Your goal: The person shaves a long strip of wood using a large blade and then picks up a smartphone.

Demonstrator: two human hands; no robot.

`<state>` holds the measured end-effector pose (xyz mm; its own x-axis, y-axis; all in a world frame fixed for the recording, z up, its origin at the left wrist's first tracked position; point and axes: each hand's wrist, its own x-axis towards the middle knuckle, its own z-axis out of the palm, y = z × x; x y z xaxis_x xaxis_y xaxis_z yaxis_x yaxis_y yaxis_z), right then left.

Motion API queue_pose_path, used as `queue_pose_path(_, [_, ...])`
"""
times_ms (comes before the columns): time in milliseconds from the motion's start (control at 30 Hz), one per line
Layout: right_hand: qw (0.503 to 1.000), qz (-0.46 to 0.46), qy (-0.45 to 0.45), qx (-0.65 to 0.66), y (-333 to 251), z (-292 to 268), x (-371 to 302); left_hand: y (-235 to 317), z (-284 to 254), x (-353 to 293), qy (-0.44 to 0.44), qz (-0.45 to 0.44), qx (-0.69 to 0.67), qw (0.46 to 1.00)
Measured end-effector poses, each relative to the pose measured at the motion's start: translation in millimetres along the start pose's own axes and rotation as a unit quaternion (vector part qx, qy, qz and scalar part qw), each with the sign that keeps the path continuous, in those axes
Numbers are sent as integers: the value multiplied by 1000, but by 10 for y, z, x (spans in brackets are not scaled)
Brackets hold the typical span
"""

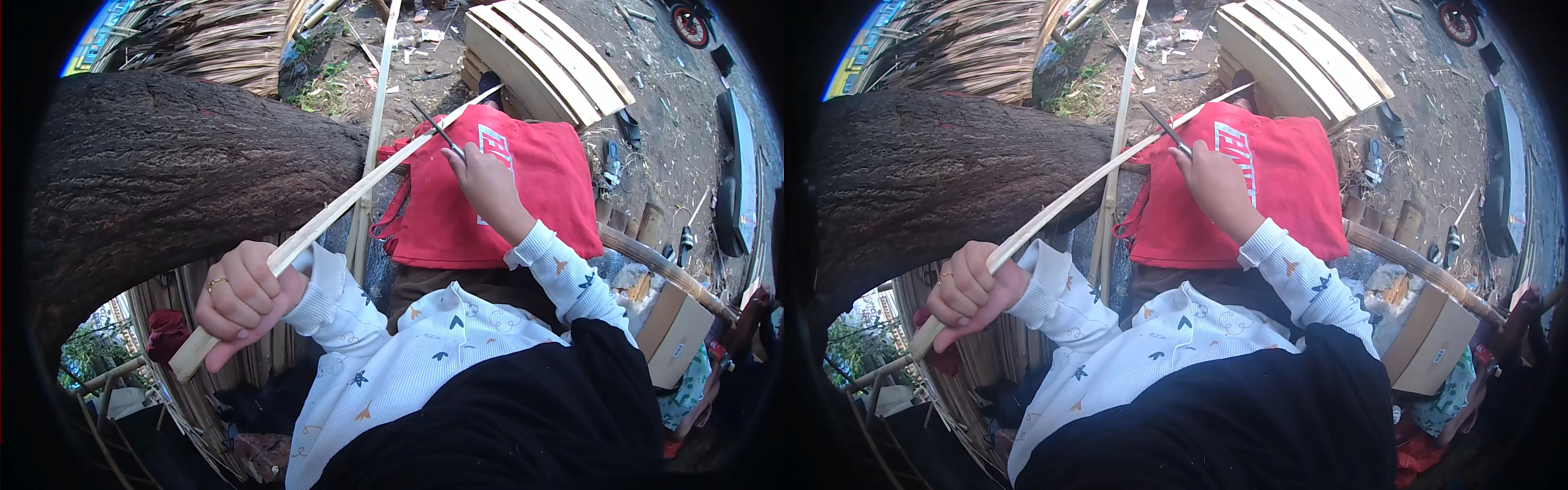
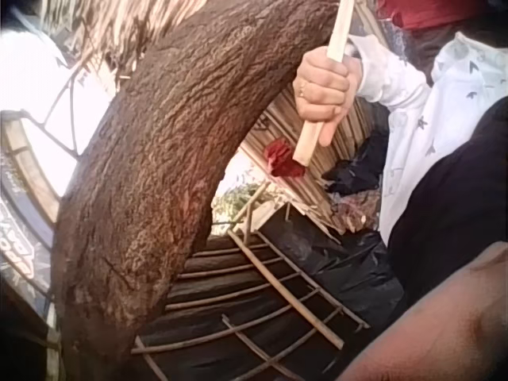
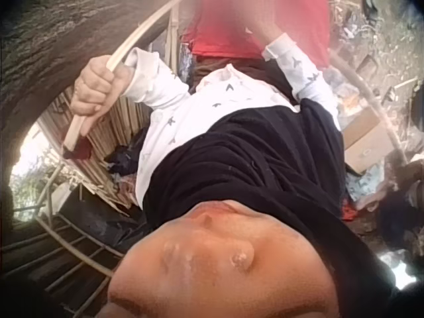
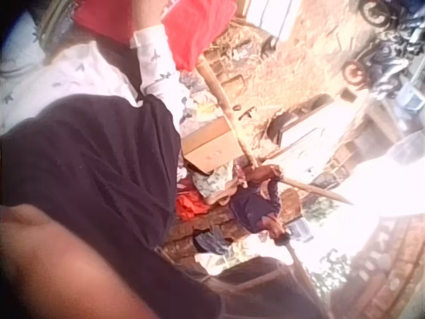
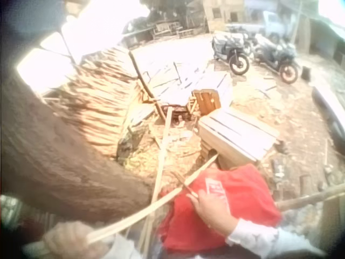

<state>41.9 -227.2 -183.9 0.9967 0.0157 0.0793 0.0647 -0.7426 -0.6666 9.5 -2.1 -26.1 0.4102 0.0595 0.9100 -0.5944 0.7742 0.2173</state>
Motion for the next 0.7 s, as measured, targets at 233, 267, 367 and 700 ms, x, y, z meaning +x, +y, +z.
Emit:
queue_pose_path(233, [990,-118,-23,70,-229,-56,-266,69,25,32,5,4,7,1000])
queue_pose_path(267, [996,-82,6,37,-37,72,-192,63,27,40,0,0,7,1000])
queue_pose_path(367, [995,80,1,-68,357,63,69,-20,-43,2,10,3,-2,1000])
queue_pose_path(700, [997,20,-28,-63,435,-42,109,28,-15,59,51,4,38,998])
